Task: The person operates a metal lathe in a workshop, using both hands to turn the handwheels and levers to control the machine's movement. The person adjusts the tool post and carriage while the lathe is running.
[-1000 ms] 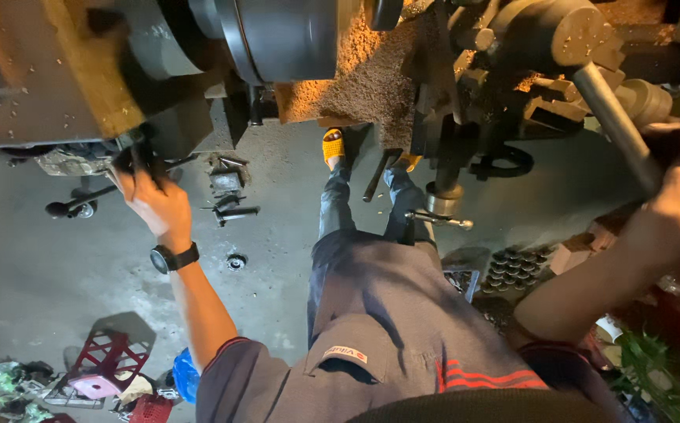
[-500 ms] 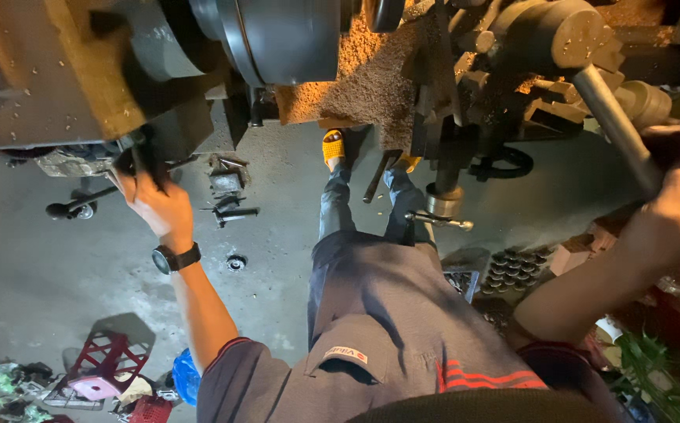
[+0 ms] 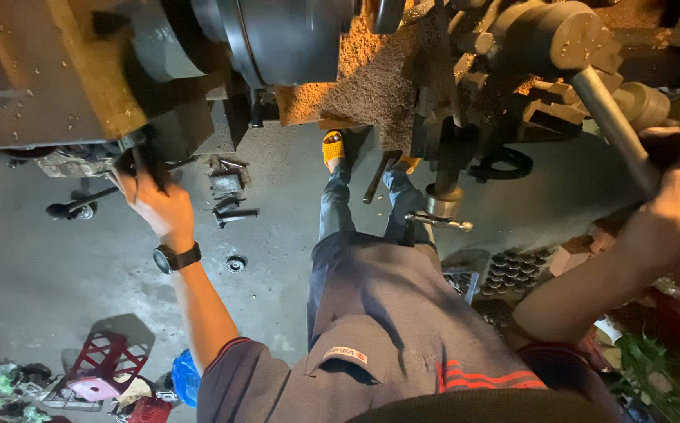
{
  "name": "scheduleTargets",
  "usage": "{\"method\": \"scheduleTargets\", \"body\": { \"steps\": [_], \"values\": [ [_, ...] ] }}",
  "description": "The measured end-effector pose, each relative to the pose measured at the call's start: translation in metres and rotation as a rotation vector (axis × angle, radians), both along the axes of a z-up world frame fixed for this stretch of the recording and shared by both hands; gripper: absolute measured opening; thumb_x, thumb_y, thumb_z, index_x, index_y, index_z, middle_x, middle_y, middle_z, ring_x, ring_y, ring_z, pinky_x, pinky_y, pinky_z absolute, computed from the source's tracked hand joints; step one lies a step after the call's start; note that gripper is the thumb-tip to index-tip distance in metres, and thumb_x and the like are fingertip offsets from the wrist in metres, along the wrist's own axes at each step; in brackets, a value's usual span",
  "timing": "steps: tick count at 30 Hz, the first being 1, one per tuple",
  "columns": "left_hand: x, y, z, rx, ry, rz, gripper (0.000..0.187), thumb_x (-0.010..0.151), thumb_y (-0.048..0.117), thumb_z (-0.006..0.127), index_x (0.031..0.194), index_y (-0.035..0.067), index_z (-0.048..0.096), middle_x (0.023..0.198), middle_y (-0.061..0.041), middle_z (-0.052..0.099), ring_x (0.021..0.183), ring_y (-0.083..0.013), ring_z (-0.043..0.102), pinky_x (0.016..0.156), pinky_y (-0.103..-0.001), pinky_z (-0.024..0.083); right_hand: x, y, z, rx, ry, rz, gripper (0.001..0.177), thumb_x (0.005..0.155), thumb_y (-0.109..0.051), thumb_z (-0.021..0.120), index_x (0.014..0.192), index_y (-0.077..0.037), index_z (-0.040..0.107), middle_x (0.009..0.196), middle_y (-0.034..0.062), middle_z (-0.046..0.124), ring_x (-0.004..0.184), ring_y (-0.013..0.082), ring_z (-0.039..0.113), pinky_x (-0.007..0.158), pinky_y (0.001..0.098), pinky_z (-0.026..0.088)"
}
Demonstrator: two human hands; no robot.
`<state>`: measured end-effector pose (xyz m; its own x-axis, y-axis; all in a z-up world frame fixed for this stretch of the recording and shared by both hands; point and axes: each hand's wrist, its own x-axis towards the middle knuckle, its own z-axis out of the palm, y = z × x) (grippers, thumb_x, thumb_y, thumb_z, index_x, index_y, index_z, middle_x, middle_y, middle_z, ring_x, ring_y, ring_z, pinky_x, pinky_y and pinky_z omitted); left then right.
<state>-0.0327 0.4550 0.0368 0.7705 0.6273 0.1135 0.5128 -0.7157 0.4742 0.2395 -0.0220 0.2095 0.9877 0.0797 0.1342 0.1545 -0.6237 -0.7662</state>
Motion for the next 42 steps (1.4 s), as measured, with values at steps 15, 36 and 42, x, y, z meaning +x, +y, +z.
{"method": "scheduleTargets", "body": {
  "steps": [15,36,42],
  "values": [
    [0.036,-0.045,0.053,0.193,0.312,0.068,0.025,0.085,0.005,0.061,0.104,-0.011,0.059,0.115,-0.032,0.046,0.102,-0.0503,0.043,0.085,-0.058,0.036,0.001,0.015,0.01,0.048,0.012,-0.031,0.032,0.095,0.012,0.035,0.119,0.007,0.055,0.103,0.0261,0.061,0.099,0.0345,0.065,0.096,0.0385,0.054],
    [0.247,-0.08,0.068,0.732,-0.184,-0.392,0.051,0.097,0.055,0.064,0.111,0.006,0.068,0.101,-0.014,0.067,0.091,-0.0285,0.064,0.085,-0.04,0.046,-0.025,-0.141,-0.191,-0.933,0.097,0.379,0.063,0.096,-0.023,0.064,0.143,0.012,0.038,0.102,0.0311,0.06,0.09,0.0458,0.06,0.077,0.0505,0.05],
    [0.188,-0.097,0.001,-0.036,0.558,-0.296,0.032,0.102,0.034,0.056,0.115,0.004,0.056,0.09,-0.012,0.059,0.07,-0.0242,0.058,0.058,-0.034,0.05,0.01,-0.168,-0.232,-1.458,0.194,0.793,0.036,0.07,-0.013,0.078,0.105,-0.004,0.072,0.087,0.0099,0.073,0.089,0.0211,0.072,0.084,0.0271,0.056]
  ]
}}
